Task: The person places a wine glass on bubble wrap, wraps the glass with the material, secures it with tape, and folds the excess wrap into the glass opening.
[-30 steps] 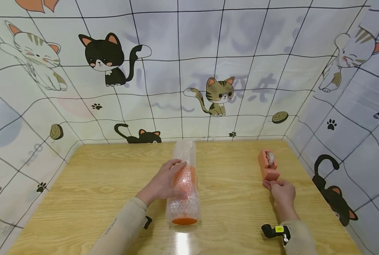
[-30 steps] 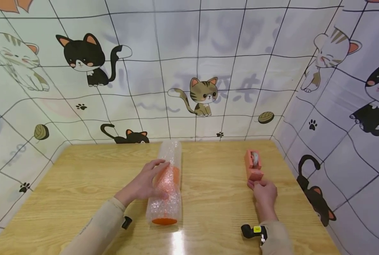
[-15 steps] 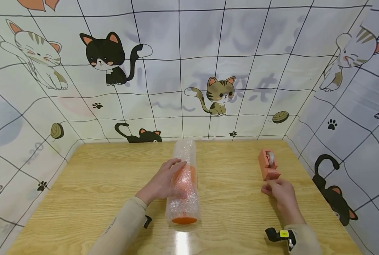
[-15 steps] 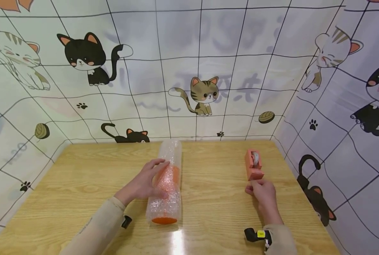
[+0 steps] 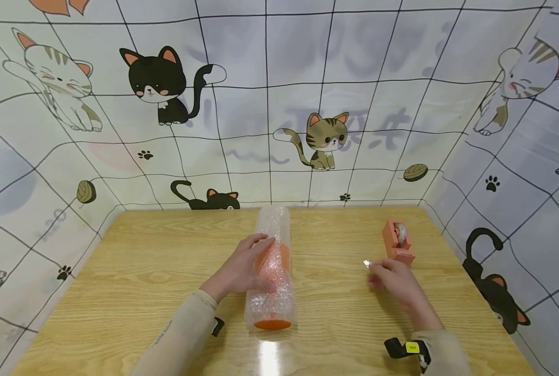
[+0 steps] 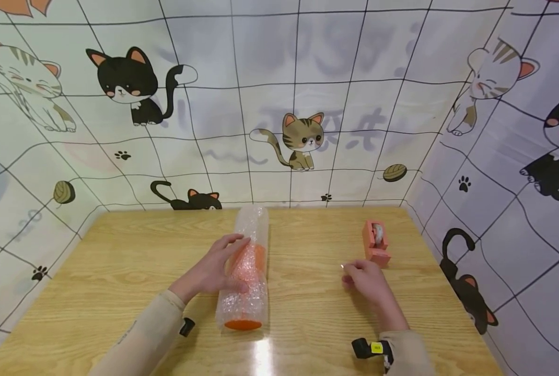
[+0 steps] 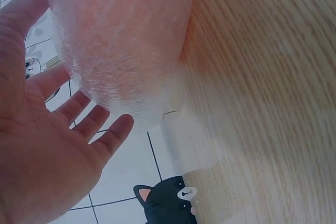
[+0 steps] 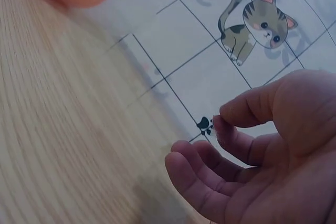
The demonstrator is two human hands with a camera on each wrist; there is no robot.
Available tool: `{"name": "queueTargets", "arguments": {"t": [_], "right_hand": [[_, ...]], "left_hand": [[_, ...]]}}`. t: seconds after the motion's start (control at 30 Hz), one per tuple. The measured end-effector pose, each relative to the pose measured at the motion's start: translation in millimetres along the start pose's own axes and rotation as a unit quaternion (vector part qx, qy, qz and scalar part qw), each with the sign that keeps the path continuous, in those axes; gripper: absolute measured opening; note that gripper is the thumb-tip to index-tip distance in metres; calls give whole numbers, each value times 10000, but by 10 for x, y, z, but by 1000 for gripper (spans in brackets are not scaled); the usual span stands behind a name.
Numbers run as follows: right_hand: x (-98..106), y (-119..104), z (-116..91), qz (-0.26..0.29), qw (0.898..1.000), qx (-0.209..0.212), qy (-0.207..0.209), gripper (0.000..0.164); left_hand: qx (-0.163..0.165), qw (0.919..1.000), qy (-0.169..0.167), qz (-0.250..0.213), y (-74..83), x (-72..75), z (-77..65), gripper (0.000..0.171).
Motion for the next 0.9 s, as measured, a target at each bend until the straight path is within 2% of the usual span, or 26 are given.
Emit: {"name": "queueTargets", "arguments": {"t": [0.33, 0.57, 0.9], "right_hand": [[-206, -271, -58, -35, 9969, 512, -603, 22], [-328, -472, -73, 220, 9873, 943, -1263, 20], [-496, -638, -57, 133, 9768, 1205, -1767, 20]], "left_hand": [[-2, 10000, -20, 8, -5, 3, 1, 107], [6, 10000, -3, -23, -19, 0, 8, 108], [8, 10000, -24, -36, -43, -13, 21, 109]]}}
Point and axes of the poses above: each hand's wrist, its own z-axis towards the middle knuckle, its own x-axis out of the back of the hand, y = z × x, the point moved 5 cm from there along z, towards the middle knuckle, and after that the axes turned 7 degrees about y, right-handed, at the moved point
